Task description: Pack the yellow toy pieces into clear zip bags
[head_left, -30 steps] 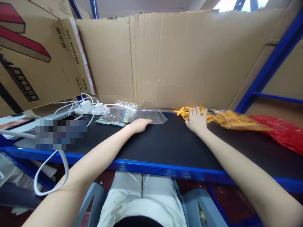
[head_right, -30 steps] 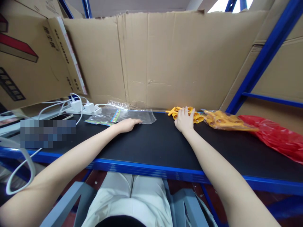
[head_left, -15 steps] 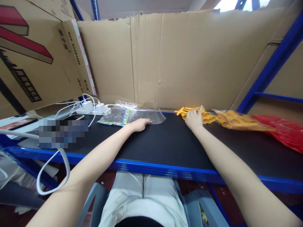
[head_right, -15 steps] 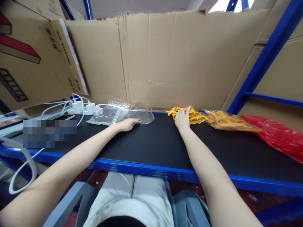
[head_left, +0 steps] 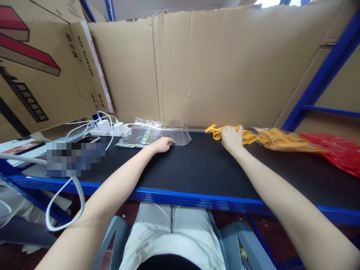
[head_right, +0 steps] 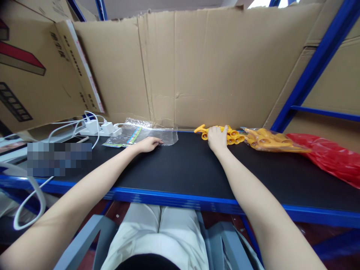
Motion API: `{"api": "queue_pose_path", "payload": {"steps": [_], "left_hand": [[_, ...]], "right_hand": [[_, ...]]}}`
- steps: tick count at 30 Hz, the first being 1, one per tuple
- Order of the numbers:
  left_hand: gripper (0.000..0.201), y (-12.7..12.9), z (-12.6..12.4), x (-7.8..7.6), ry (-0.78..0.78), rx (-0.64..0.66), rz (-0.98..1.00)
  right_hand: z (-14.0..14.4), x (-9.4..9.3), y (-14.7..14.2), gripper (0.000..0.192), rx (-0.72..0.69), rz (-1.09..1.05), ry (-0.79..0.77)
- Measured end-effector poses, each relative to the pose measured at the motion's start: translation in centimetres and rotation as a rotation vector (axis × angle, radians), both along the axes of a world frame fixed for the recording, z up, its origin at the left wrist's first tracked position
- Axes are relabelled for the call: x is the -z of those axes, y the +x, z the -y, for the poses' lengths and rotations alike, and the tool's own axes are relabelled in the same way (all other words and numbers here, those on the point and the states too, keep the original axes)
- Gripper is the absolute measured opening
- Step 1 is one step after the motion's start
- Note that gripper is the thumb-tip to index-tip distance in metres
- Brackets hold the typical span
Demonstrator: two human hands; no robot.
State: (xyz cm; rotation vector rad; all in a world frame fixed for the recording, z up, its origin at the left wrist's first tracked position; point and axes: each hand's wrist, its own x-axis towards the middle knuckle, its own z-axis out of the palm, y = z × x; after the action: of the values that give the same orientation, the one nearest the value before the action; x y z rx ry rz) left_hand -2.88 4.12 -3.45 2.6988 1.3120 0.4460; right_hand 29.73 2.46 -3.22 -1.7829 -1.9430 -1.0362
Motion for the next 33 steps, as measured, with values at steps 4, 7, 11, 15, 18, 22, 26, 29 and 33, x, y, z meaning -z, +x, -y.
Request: {"api": "queue_pose_path", "payload": {"steps": [4,7,11,15,18,22,26,29,33], "left_hand": [[0.035,0.0,0.0,-0.1,0.017,-0.002,-0.016],[0.034,0.0,0.1,-0.3,0.028,-0.009,-0.023],[0.035,0.0,0.1,-0.4,0.026,-0.021,-0.018],[0.036,-0.1,0.1,-0.6,0.030,-0.043,-0.029],[0.034,-0.2,0.2,-0.9,0.046,-0.088,-0.056],[0.028,-0.1,0.8,-1.4,0.070,-0.180,-0.109],[0.022,0.3,1.6,-1.7,0.140,-0.302,-0.207],[0.023,0.9,2.2,-1.8,0.208,-0.313,-0.236],[0.026,1.9,2.8,-1.7,0.270,-0.234,-0.183]], "right_hand": [[0.6,-0.8,-0.7,0.034,-0.133,-0.034,0.085],[1.2,-1.1,-1.7,0.037,-0.275,-0.066,0.117],[1.8,-1.3,-3.6,0.035,-0.469,-0.137,0.086],[1.8,-0.9,-4.3,0.030,-0.618,-0.117,-0.097],[1.3,-0.2,-3.9,0.028,-0.644,-0.120,-0.240],[0.9,0.1,-3.5,0.033,-0.618,-0.233,-0.397],[1.1,-0.2,-3.2,0.047,-0.538,-0.360,-0.485],[1.3,-0.4,-2.8,0.052,-0.510,-0.466,-0.557],[1.4,-0.6,-2.7,0.043,-0.523,-0.534,-0.617]]}}
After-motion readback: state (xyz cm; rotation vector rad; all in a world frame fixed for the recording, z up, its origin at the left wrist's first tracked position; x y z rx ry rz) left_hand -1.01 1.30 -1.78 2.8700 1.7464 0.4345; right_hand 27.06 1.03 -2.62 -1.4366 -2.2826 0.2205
